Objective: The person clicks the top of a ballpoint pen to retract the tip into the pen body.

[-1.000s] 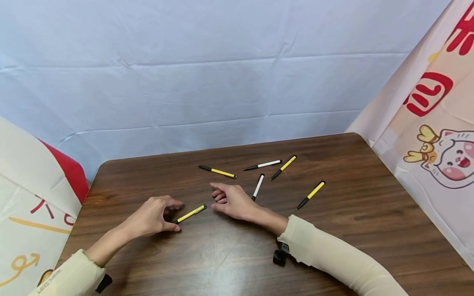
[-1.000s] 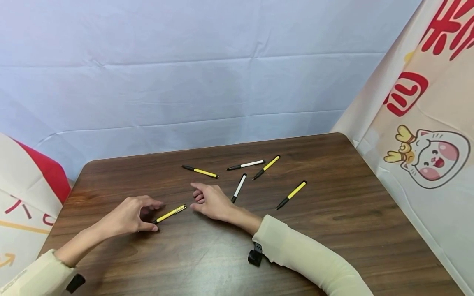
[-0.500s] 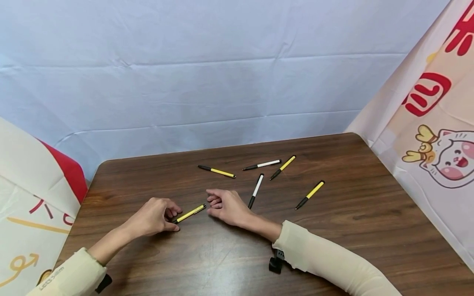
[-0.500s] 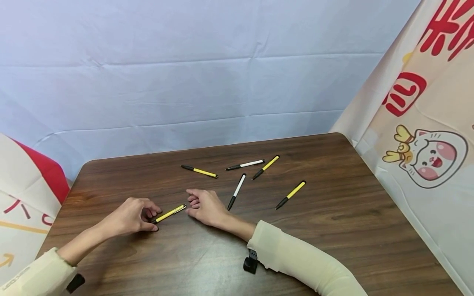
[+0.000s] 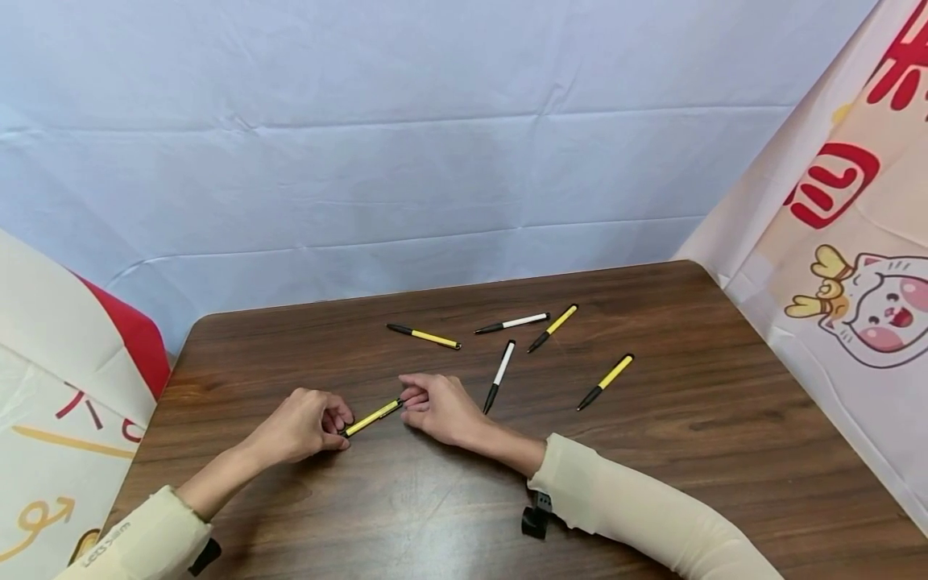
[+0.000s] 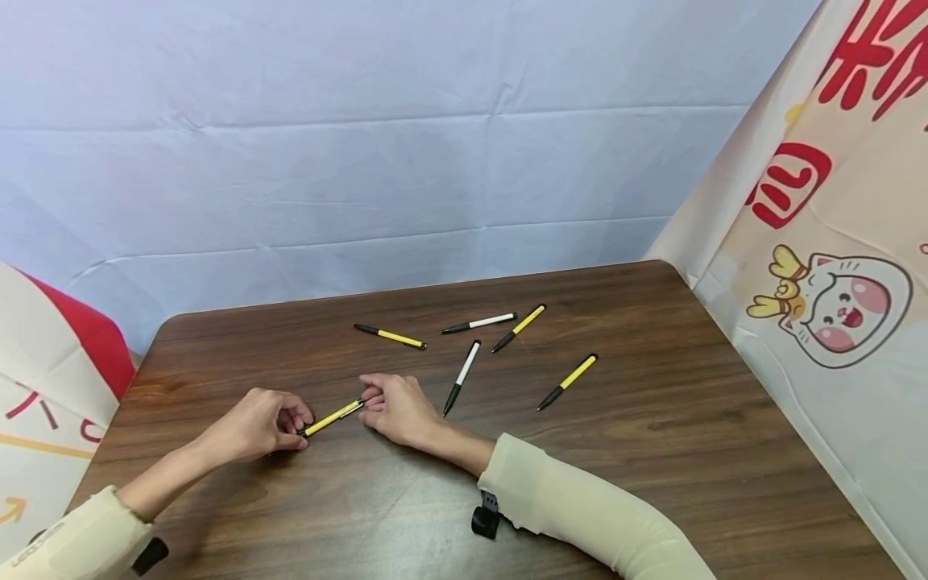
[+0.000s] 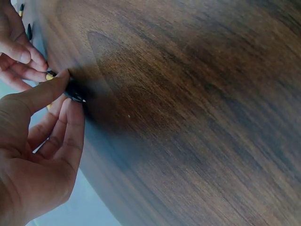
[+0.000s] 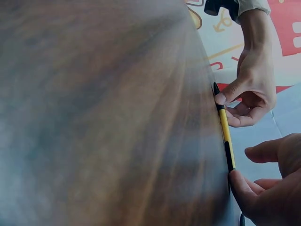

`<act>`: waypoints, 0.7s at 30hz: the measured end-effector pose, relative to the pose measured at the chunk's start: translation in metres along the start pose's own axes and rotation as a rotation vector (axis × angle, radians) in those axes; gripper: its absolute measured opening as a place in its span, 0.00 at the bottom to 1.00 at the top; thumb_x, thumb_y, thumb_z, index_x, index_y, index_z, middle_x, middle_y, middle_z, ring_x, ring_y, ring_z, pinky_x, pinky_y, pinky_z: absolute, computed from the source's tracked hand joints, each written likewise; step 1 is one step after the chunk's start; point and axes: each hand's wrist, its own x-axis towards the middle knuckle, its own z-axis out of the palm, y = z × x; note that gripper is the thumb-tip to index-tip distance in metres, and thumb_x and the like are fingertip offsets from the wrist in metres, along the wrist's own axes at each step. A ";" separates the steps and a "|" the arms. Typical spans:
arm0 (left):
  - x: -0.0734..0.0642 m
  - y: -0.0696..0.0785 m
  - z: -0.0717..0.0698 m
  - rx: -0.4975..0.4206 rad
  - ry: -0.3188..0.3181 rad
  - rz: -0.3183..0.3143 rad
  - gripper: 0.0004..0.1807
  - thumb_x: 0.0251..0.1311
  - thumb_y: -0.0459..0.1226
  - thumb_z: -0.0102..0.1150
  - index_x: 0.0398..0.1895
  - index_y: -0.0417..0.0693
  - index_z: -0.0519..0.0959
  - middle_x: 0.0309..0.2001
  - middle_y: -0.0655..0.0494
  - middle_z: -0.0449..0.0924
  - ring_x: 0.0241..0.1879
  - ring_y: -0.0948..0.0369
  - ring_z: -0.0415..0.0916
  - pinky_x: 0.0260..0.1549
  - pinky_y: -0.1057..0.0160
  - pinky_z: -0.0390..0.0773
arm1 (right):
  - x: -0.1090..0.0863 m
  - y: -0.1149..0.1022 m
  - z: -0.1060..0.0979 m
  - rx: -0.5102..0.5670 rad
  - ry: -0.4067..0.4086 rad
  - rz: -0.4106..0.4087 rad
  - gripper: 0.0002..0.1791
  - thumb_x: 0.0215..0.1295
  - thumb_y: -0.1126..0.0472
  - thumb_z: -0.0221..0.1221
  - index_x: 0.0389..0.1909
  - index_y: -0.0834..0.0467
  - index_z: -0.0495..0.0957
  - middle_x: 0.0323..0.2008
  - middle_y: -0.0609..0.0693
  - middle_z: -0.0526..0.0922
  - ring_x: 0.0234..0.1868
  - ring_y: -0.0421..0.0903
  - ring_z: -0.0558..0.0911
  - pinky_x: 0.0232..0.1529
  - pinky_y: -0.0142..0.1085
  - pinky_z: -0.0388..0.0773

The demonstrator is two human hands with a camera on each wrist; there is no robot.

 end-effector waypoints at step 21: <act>0.001 0.000 0.004 -0.134 -0.005 -0.068 0.07 0.54 0.31 0.80 0.31 0.48 0.88 0.25 0.67 0.83 0.27 0.71 0.79 0.27 0.69 0.82 | 0.008 0.002 0.005 0.188 0.073 0.135 0.20 0.62 0.70 0.73 0.56 0.67 0.85 0.45 0.57 0.91 0.44 0.48 0.92 0.44 0.28 0.87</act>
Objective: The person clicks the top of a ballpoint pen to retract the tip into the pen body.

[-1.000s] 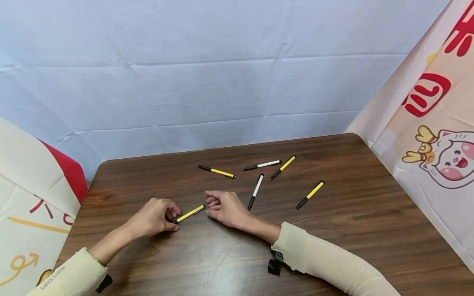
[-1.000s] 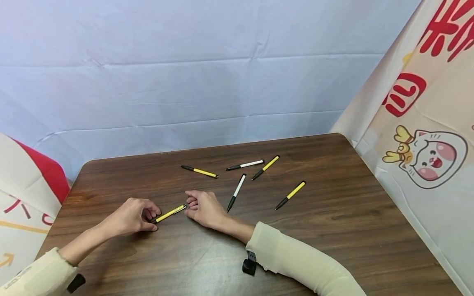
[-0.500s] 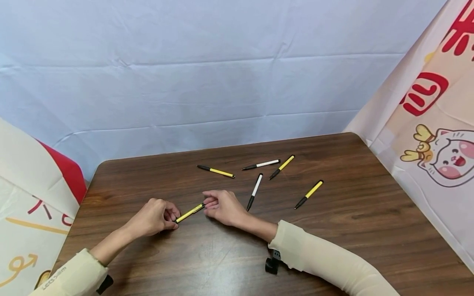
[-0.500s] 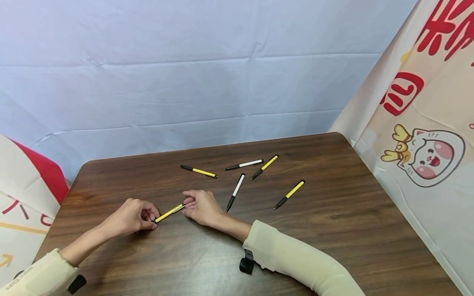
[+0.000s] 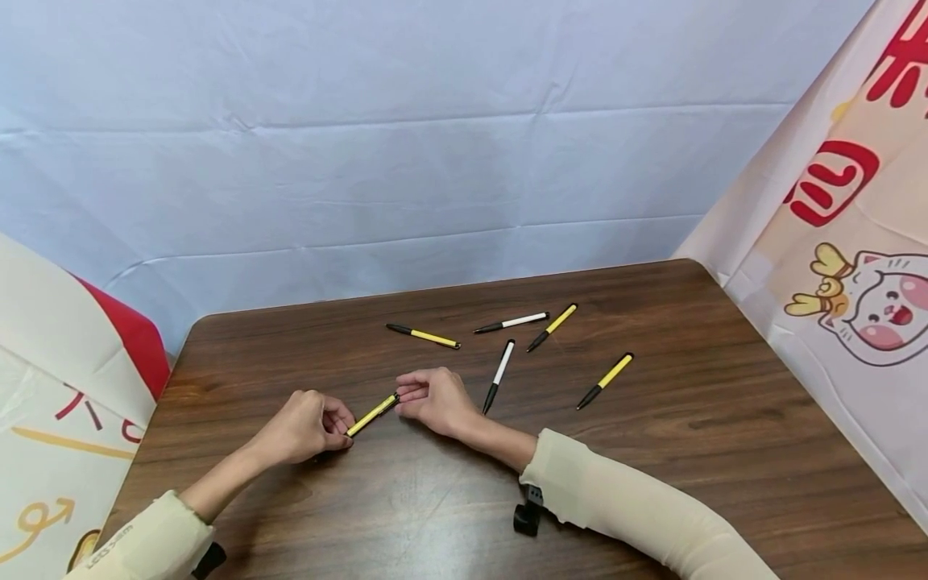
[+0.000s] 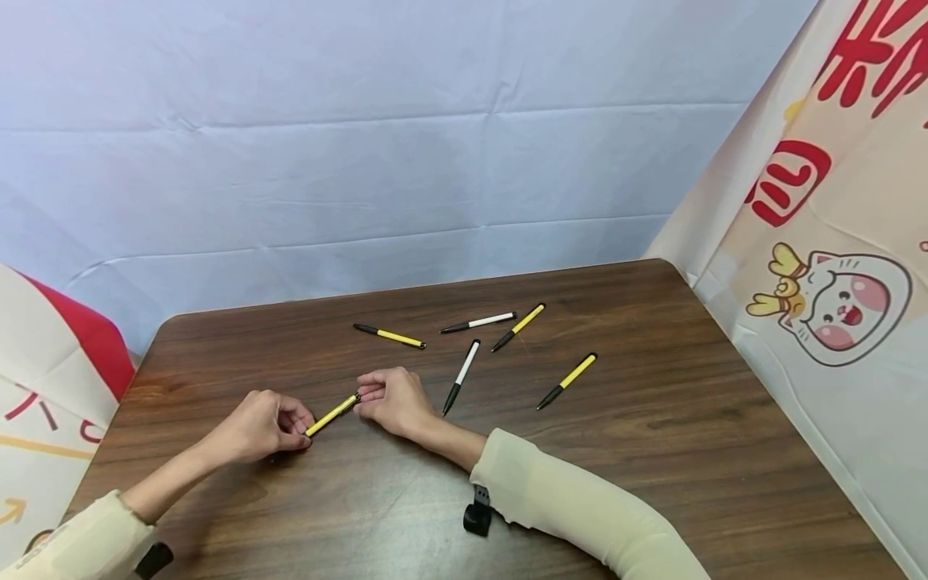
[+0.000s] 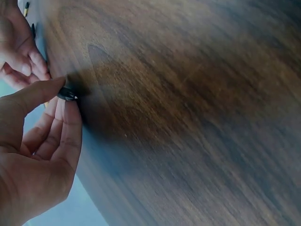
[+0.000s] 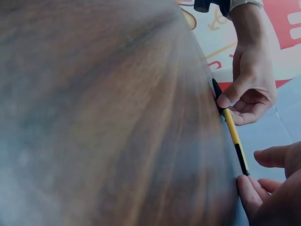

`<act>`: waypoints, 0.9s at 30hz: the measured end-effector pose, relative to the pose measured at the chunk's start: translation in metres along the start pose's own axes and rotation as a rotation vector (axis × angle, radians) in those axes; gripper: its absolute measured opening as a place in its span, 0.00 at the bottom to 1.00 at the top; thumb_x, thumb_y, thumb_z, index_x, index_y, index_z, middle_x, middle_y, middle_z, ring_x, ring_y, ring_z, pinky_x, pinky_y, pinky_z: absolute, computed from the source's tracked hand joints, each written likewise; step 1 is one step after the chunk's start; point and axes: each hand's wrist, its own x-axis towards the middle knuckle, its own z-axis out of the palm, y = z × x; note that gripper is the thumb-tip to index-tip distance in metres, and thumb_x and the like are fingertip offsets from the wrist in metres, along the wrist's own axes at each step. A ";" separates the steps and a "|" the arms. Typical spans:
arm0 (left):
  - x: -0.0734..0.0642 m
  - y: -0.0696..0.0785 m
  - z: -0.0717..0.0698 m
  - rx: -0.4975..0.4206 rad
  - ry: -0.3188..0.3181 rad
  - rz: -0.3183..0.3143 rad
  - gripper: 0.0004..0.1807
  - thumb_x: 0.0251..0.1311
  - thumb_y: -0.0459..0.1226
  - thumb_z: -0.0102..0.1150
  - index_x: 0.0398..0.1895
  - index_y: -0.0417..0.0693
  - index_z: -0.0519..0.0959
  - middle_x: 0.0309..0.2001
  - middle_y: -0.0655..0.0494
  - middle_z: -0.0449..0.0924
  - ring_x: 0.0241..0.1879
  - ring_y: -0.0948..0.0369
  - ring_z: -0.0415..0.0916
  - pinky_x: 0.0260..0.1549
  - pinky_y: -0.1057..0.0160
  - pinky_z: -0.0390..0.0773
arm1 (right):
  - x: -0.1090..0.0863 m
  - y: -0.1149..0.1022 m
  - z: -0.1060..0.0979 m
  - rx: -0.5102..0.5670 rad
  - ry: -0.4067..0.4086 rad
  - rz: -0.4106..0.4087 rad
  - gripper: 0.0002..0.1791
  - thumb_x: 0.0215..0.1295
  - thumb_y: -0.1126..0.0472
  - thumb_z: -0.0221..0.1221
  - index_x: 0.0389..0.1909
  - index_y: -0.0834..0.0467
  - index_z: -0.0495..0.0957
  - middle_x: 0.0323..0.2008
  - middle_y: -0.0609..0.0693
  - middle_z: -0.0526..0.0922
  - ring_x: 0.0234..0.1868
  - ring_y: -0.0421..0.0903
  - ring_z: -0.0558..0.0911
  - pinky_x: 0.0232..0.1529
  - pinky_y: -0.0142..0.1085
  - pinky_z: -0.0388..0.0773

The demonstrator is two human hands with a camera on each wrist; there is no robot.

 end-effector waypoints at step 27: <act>0.007 0.019 0.009 -0.213 0.049 -0.099 0.07 0.55 0.34 0.78 0.35 0.43 0.89 0.31 0.59 0.90 0.33 0.63 0.88 0.33 0.68 0.85 | 0.017 -0.007 0.009 0.115 0.239 0.074 0.20 0.55 0.64 0.80 0.50 0.61 0.90 0.41 0.51 0.92 0.41 0.43 0.92 0.38 0.29 0.86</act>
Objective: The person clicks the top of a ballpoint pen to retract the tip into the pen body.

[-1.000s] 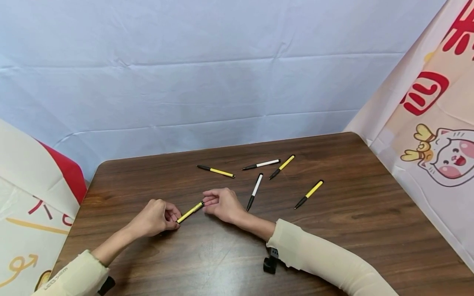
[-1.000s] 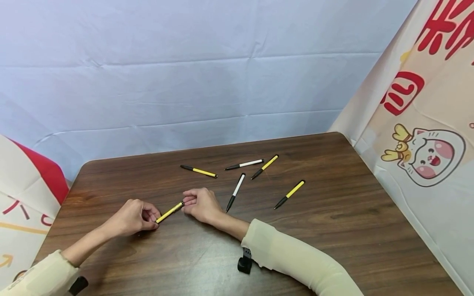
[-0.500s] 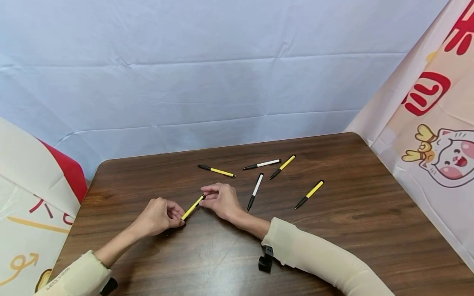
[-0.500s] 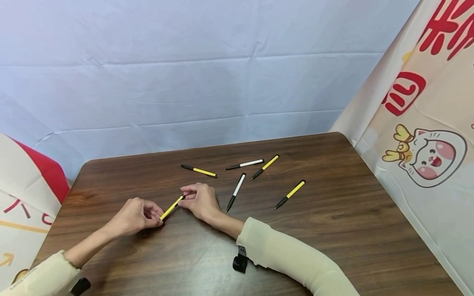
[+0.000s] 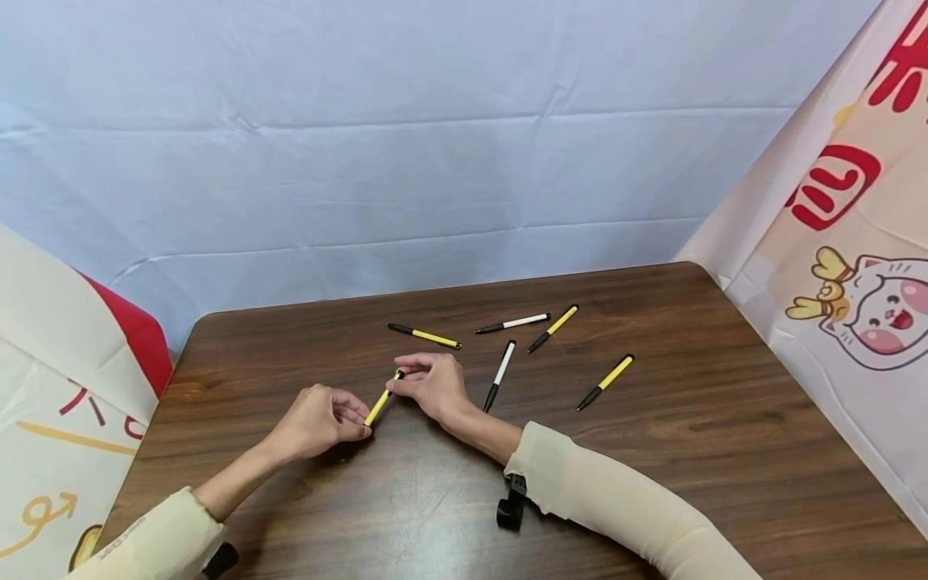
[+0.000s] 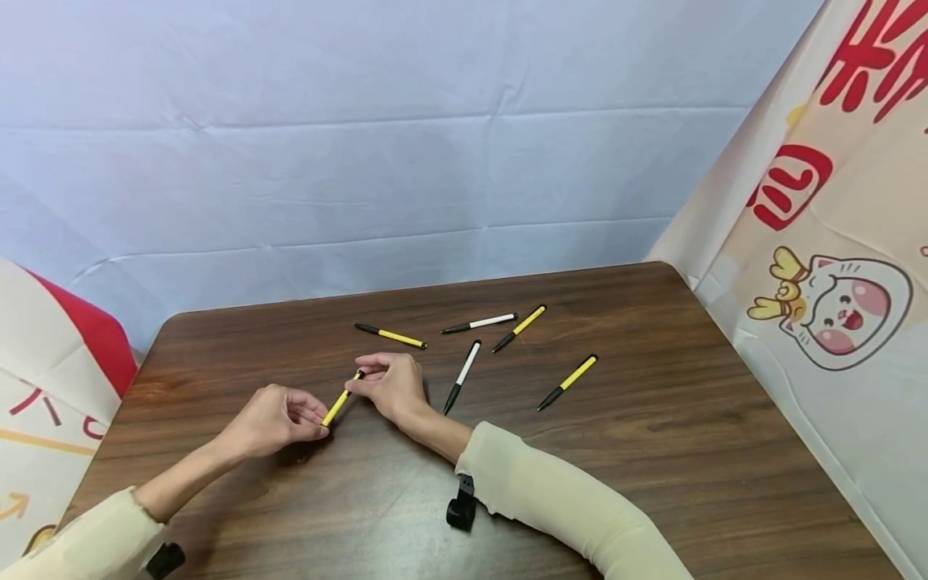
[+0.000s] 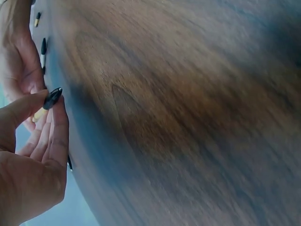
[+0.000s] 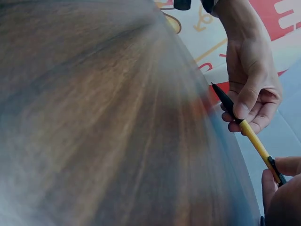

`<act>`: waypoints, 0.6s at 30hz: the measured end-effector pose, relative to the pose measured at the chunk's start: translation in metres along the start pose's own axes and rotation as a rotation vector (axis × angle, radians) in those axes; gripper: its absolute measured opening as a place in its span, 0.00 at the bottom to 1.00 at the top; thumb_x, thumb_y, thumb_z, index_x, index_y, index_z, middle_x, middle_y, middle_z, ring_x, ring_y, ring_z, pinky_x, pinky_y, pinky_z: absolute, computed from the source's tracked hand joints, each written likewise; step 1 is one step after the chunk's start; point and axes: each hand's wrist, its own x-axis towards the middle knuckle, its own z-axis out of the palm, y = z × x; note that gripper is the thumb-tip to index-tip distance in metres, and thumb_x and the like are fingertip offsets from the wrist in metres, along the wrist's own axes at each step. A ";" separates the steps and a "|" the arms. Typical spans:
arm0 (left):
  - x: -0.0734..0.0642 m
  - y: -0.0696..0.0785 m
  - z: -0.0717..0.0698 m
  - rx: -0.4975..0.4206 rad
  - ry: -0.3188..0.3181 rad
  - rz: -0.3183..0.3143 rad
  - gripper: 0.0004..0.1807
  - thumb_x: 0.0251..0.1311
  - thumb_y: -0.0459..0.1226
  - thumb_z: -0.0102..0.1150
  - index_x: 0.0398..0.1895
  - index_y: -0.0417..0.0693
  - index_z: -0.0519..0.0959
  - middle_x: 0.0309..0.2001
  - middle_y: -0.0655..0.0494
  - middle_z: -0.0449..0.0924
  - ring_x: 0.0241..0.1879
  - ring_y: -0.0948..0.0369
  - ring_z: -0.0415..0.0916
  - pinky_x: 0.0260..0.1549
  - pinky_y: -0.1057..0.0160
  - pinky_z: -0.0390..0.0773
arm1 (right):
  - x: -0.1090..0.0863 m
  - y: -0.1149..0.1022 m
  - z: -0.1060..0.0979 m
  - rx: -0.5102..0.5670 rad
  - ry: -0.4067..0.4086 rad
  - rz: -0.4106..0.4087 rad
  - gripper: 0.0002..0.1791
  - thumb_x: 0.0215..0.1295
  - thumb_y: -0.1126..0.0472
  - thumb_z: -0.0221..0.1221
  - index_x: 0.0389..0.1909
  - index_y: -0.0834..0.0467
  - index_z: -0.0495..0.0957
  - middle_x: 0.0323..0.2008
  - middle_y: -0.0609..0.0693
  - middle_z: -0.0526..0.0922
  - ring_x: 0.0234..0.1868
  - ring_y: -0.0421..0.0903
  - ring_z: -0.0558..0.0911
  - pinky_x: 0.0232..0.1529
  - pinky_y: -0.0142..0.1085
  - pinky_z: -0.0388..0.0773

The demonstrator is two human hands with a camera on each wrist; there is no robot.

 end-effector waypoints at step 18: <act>0.003 0.010 0.008 -0.458 -0.055 -0.180 0.22 0.62 0.30 0.72 0.56 0.23 0.81 0.41 0.40 0.91 0.39 0.60 0.90 0.41 0.64 0.88 | 0.010 -0.003 0.000 0.502 -0.157 0.112 0.23 0.64 0.78 0.68 0.60 0.77 0.79 0.50 0.73 0.86 0.46 0.51 0.92 0.51 0.40 0.88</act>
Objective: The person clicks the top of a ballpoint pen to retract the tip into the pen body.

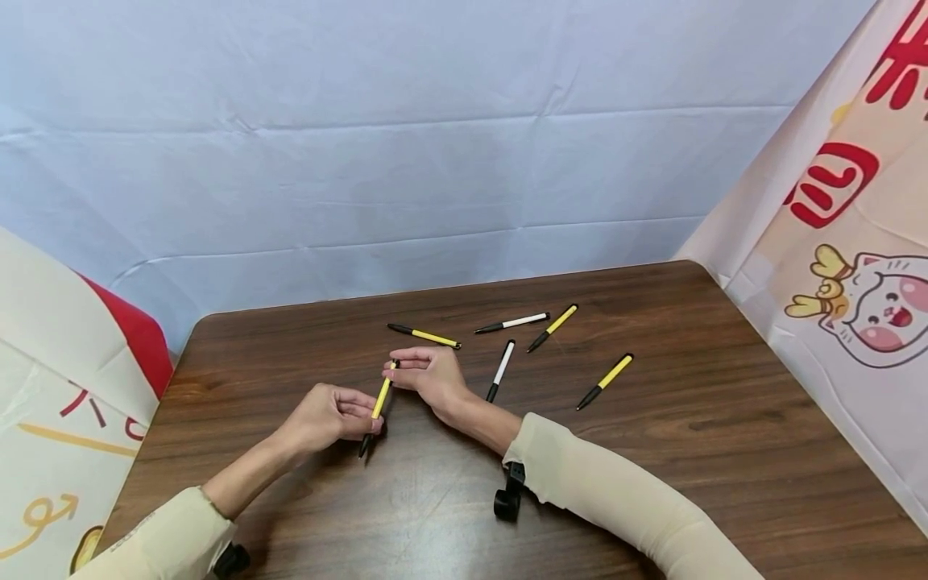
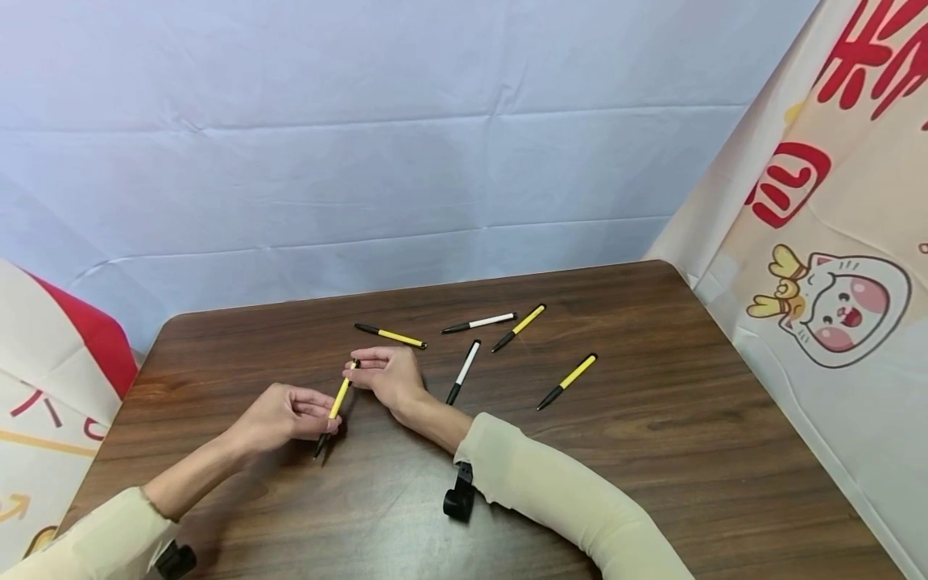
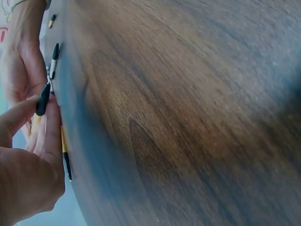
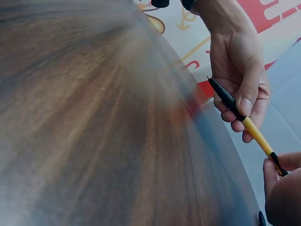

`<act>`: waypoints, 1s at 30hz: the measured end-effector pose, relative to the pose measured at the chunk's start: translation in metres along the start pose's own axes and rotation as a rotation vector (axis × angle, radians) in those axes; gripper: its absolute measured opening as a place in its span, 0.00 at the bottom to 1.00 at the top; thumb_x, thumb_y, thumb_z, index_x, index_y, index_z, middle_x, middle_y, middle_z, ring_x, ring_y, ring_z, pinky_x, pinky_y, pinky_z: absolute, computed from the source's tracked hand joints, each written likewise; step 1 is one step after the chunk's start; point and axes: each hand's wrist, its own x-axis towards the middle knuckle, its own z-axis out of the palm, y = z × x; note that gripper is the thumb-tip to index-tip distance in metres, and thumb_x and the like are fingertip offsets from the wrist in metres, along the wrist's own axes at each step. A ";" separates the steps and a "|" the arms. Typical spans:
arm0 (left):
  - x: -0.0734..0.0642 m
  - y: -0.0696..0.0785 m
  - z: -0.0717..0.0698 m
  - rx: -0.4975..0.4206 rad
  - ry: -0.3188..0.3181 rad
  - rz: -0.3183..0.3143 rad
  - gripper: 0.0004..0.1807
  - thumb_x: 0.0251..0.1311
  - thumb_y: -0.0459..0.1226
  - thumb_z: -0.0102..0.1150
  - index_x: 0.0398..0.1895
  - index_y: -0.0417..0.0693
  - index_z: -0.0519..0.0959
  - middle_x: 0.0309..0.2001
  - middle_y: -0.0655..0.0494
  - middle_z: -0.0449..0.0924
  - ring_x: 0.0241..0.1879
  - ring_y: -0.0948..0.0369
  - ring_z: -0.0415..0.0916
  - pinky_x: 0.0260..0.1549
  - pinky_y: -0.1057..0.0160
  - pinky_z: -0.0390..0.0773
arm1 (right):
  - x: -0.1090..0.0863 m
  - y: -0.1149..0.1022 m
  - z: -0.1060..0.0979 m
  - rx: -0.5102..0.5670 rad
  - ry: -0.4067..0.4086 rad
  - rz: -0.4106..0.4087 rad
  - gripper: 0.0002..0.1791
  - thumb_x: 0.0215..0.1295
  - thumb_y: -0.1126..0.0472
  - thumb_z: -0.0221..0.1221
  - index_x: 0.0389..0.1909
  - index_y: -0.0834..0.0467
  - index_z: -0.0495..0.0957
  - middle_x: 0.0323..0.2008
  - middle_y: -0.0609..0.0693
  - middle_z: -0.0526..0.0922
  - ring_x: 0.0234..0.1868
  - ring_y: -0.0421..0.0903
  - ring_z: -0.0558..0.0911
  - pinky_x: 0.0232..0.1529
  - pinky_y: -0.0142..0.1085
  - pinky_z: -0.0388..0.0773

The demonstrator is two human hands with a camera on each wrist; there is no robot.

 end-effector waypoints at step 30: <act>-0.005 -0.009 -0.003 -0.285 0.013 -0.045 0.21 0.67 0.26 0.68 0.57 0.17 0.75 0.42 0.42 0.91 0.43 0.59 0.90 0.47 0.59 0.89 | 0.020 -0.008 0.012 0.030 -0.179 0.132 0.25 0.70 0.78 0.62 0.67 0.74 0.75 0.57 0.74 0.82 0.53 0.54 0.90 0.57 0.45 0.86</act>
